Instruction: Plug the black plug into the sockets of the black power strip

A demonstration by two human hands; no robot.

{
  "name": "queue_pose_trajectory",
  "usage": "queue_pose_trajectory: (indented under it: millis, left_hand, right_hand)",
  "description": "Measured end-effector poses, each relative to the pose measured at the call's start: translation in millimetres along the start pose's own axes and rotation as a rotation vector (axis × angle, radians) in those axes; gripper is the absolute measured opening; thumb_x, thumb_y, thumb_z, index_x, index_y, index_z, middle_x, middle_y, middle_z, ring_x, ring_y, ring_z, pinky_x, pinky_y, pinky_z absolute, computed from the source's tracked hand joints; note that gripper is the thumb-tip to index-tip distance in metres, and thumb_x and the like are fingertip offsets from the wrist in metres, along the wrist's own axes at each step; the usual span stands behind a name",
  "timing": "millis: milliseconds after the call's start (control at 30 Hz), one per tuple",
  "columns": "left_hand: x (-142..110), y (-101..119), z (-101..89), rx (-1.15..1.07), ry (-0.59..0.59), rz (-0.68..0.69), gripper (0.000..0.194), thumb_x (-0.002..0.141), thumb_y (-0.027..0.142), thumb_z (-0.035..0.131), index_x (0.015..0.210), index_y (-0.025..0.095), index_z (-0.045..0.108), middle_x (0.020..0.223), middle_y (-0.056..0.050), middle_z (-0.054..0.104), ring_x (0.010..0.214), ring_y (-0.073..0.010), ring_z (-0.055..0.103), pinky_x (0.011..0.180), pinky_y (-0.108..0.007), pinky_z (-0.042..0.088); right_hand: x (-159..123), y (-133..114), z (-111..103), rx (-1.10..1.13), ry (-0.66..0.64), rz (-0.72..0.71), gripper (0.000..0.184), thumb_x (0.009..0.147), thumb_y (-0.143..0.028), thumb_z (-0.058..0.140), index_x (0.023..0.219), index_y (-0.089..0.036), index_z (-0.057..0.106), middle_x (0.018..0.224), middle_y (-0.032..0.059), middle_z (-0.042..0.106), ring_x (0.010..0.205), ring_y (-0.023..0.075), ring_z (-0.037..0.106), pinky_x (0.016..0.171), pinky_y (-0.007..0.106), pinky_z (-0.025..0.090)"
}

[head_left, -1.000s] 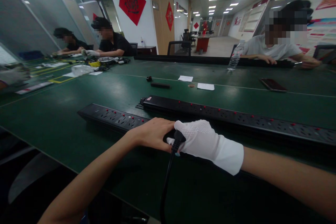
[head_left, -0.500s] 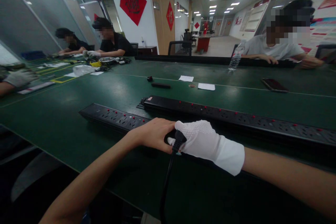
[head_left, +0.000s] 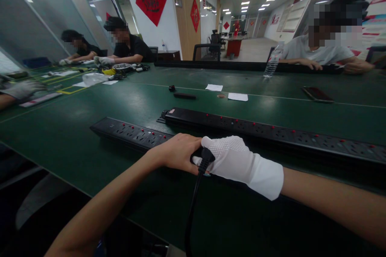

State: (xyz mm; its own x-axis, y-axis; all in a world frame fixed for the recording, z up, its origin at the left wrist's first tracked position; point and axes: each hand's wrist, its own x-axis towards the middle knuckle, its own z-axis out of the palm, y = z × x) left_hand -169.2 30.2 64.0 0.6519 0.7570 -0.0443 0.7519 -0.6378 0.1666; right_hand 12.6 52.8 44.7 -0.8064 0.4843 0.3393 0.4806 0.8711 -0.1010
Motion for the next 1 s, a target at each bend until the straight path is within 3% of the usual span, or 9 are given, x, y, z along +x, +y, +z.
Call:
queue_pose_trajectory:
  millis: [633, 1000]
  left_hand:
    - [0, 0, -0.7, 0.002, -0.007, -0.001, 0.052, 0.07, 0.064, 0.052, 0.095, 0.018, 0.05, 0.094, -0.006, 0.062, 0.079, -0.0225, 0.059, 0.065, -0.032, 0.042]
    - [0, 3, 0.3, 0.068, 0.001, -0.03, 0.047, 0.069, 0.057, 0.054, 0.093, 0.017, 0.051, 0.09, -0.006, 0.062, 0.078, -0.0224, 0.059, 0.066, -0.031, 0.042]
  right_hand:
    - [0, -4, -9, 0.002, -0.048, 0.057, 0.03, 0.08, -0.046, 0.048, 0.092, -0.019, 0.05, 0.076, 0.0014, 0.062, 0.063, 0.0158, 0.057, 0.054, 0.026, 0.034]
    - [2, -6, -13, 0.022, -0.08, 0.047, 0.029, 0.08, -0.044, 0.048, 0.092, -0.019, 0.05, 0.077, 0.0028, 0.062, 0.065, 0.0157, 0.058, 0.057, 0.026, 0.037]
